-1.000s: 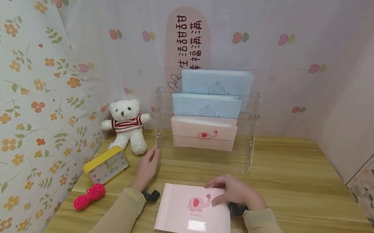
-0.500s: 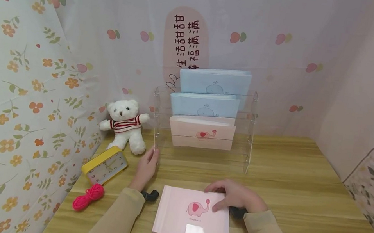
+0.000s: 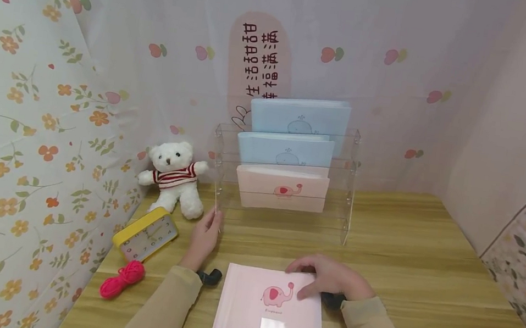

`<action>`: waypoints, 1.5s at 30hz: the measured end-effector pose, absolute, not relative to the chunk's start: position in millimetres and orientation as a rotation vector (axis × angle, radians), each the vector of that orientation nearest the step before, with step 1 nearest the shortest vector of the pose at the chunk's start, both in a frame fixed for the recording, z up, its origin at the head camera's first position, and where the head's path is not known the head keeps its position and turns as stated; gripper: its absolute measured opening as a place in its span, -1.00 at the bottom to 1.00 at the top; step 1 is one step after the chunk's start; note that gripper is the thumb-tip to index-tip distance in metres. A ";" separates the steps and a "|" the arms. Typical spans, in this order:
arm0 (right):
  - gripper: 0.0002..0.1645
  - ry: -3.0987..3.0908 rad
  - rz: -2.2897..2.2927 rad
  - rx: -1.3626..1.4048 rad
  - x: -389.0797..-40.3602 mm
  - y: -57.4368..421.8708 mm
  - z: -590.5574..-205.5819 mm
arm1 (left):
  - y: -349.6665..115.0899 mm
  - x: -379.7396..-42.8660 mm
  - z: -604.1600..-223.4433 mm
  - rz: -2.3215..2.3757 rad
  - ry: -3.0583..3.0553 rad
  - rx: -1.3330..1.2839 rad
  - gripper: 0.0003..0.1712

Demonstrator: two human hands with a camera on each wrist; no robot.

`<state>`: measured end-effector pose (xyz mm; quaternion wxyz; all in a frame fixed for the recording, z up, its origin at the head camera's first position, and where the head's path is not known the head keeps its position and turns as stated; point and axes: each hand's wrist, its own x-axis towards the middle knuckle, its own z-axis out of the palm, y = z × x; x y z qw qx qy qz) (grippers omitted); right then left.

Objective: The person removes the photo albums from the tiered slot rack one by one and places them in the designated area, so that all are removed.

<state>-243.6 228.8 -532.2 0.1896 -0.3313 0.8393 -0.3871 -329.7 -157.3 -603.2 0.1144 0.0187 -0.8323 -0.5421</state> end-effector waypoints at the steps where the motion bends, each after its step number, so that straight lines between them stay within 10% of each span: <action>1: -0.42 2.362 -1.084 -0.928 -243.6 228.3 -532.2 | -157.0 -327.2 -600.2 -1.579 -2.440 0.057 -0.19; 26: -0.57 3.080 -1.591 -0.530 -262.3 227.1 -485.2 | -155.3 -321.6 -592.3 -1.547 -2.432 0.017 -0.25; 45: 0.13 3.064 -1.636 -0.257 -307.5 214.9 -416.4 | -151.3 -309.4 -576.8 -1.539 -2.396 -0.042 -0.28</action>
